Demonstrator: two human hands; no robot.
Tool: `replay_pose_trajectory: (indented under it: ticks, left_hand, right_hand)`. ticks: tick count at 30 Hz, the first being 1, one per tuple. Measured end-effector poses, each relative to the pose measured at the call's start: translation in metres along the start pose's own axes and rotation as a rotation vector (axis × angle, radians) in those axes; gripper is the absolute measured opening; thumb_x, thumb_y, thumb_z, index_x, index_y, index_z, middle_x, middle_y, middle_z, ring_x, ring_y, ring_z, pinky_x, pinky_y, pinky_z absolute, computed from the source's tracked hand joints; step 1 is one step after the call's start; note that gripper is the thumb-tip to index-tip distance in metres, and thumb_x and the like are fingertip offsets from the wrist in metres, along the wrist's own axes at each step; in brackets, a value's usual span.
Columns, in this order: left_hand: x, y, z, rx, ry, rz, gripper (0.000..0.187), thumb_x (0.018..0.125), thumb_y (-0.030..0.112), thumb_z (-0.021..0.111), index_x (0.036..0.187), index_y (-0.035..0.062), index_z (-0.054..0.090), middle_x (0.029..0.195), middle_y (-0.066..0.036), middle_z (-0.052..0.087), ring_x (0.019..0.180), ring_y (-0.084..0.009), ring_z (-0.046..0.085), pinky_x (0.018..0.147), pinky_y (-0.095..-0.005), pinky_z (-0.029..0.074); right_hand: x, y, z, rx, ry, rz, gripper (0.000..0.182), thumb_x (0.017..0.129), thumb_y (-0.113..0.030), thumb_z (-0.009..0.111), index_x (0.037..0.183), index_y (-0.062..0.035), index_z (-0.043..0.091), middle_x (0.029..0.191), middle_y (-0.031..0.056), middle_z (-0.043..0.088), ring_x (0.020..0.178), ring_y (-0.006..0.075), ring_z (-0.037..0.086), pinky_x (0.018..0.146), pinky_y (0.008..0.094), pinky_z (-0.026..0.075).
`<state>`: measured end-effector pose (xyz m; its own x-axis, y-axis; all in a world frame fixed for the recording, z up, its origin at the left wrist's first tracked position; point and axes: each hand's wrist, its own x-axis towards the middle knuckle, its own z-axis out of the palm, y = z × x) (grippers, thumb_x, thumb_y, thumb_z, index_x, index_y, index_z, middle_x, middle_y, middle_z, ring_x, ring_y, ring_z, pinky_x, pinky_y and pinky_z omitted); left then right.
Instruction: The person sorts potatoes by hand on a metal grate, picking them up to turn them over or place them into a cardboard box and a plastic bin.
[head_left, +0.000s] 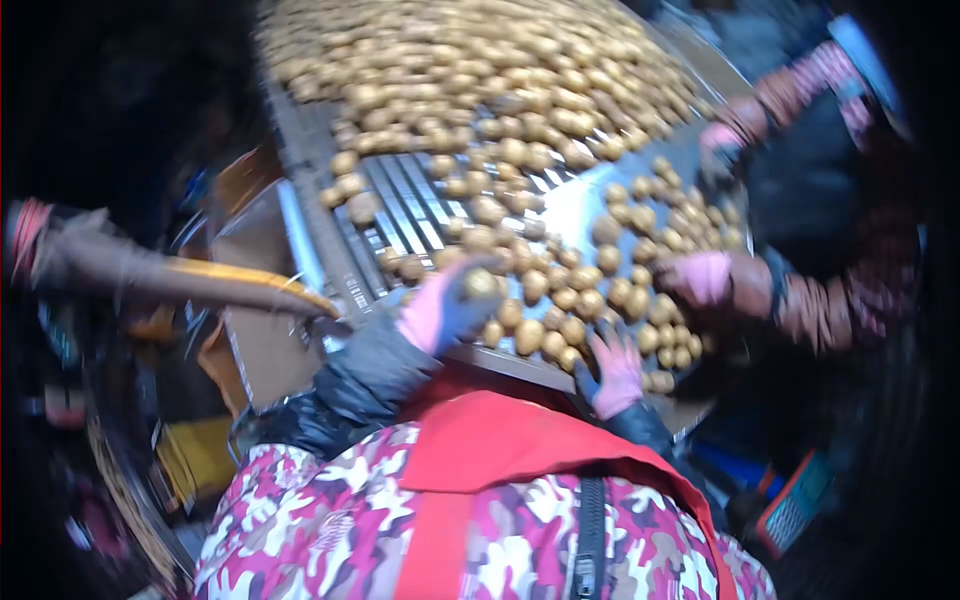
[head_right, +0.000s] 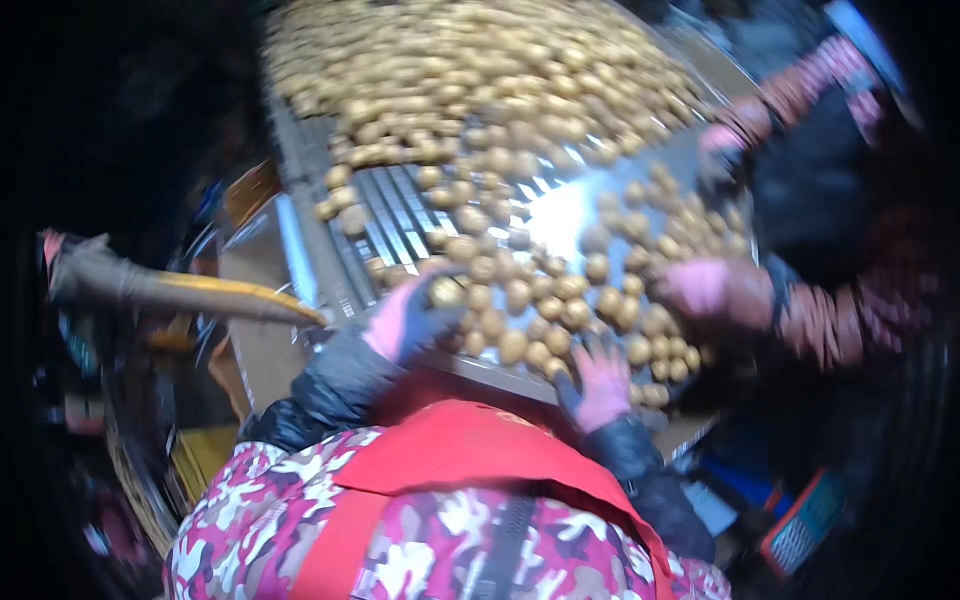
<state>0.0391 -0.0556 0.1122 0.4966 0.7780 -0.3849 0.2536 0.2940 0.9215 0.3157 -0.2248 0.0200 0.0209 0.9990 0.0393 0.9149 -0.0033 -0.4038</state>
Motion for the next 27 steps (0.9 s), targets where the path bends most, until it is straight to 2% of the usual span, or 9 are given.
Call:
replay_pose_trajectory:
  ticks: [2, 9, 12, 13, 15, 17, 20, 24, 27]
  left_hand:
    - [-0.020, -0.042, -0.006, 0.442, 0.279, 0.678, 0.053, 0.088, 0.023, 0.085, 0.133, 0.0064, 0.064, 0.113, -0.014, 0.068, 0.093, -0.0223, 0.071, 0.080, -0.0344, 0.059]
    - [-0.167, -0.073, -0.108, 0.743, 0.885, 0.649, 0.050, 0.079, 0.021, 0.091, 0.121, 0.0073, 0.069, 0.111, -0.016, 0.070, 0.104, -0.0352, 0.071, 0.092, -0.0470, 0.058]
    - [-0.207, -0.143, -0.178, 0.989, 1.632, 0.621, 0.046, 0.080, 0.029, 0.086, 0.115, 0.0027, 0.069, 0.108, -0.019, 0.071, 0.098, -0.0394, 0.071, 0.092, -0.0477, 0.056]
    - [-0.224, -0.129, -0.190, 1.092, 1.667, 0.386, 0.059, 0.084, 0.025, 0.083, 0.133, 0.0043, 0.059, 0.123, -0.023, 0.063, 0.113, -0.0414, 0.063, 0.099, -0.0482, 0.053]
    - [-0.228, -0.140, -0.220, 1.229, 1.677, 0.108, 0.087, 0.090, 0.025, 0.079, 0.161, 0.0081, 0.033, 0.149, -0.027, 0.043, 0.139, -0.0430, 0.045, 0.111, -0.0472, 0.045]
    - [-0.234, -0.147, -0.223, 1.063, 1.490, 0.154, 0.060, 0.087, 0.019, 0.077, 0.142, 0.0057, 0.057, 0.128, -0.022, 0.063, 0.119, -0.0411, 0.061, 0.102, -0.0475, 0.052]
    - [-0.170, -0.122, -0.152, 0.969, 1.075, 0.631, 0.037, 0.081, 0.013, 0.076, 0.118, 0.0050, 0.071, 0.101, -0.015, 0.073, 0.096, -0.0395, 0.071, 0.092, -0.0465, 0.057]
    - [-0.068, -0.061, -0.078, 1.088, 0.580, 0.674, 0.052, 0.082, 0.025, 0.081, 0.129, 0.0077, 0.067, 0.130, -0.021, 0.062, 0.122, -0.0430, 0.059, 0.105, -0.0533, 0.049]
    - [0.026, -0.076, -0.076, 1.196, 0.724, 0.443, 0.064, 0.084, 0.037, 0.078, 0.140, 0.0124, 0.060, 0.145, -0.021, 0.051, 0.134, -0.0472, 0.047, 0.114, -0.0579, 0.039]
  right_hand:
    - [0.001, 0.002, 0.004, 0.009, -0.012, -0.035, 0.056, 0.090, -0.025, 0.070, 0.142, -0.0063, 0.060, 0.151, 0.0230, 0.051, 0.143, 0.0501, 0.041, 0.120, 0.0592, 0.033]
    - [-0.003, 0.025, 0.032, -0.037, -0.009, -0.090, 0.052, 0.095, -0.031, 0.068, 0.142, -0.0078, 0.059, 0.156, 0.0214, 0.047, 0.149, 0.0473, 0.035, 0.123, 0.0605, 0.027]
    - [0.003, 0.029, 0.034, -0.059, -0.021, -0.128, 0.053, 0.096, -0.031, 0.068, 0.143, -0.0070, 0.058, 0.157, 0.0215, 0.046, 0.150, 0.0470, 0.034, 0.123, 0.0604, 0.027]
    - [0.004, 0.029, 0.036, -0.075, 0.019, -0.163, 0.054, 0.096, -0.031, 0.068, 0.143, -0.0066, 0.058, 0.157, 0.0216, 0.046, 0.150, 0.0471, 0.034, 0.123, 0.0603, 0.027]
    - [0.001, 0.035, 0.041, -0.103, 0.002, -0.153, 0.055, 0.095, -0.031, 0.070, 0.143, -0.0059, 0.058, 0.157, 0.0218, 0.046, 0.150, 0.0474, 0.033, 0.122, 0.0599, 0.027]
    - [0.007, 0.028, 0.029, -0.096, -0.050, -0.127, 0.057, 0.093, -0.032, 0.072, 0.142, -0.0052, 0.057, 0.157, 0.0221, 0.045, 0.149, 0.0478, 0.034, 0.122, 0.0594, 0.028]
    - [0.004, 0.018, 0.021, -0.057, -0.038, -0.062, 0.067, 0.092, -0.038, 0.072, 0.148, -0.0068, 0.052, 0.159, 0.0215, 0.041, 0.149, 0.0475, 0.033, 0.122, 0.0586, 0.026]
    - [-0.003, 0.013, 0.014, -0.183, -0.016, 0.051, 0.073, 0.089, -0.041, 0.071, 0.151, -0.0095, 0.049, 0.156, 0.0215, 0.044, 0.147, 0.0449, 0.036, 0.121, 0.0602, 0.025]
    - [-0.015, 0.021, 0.015, -0.183, 0.019, 0.103, 0.072, 0.088, -0.041, 0.071, 0.150, -0.0090, 0.051, 0.156, 0.0215, 0.044, 0.146, 0.0440, 0.037, 0.121, 0.0610, 0.024]
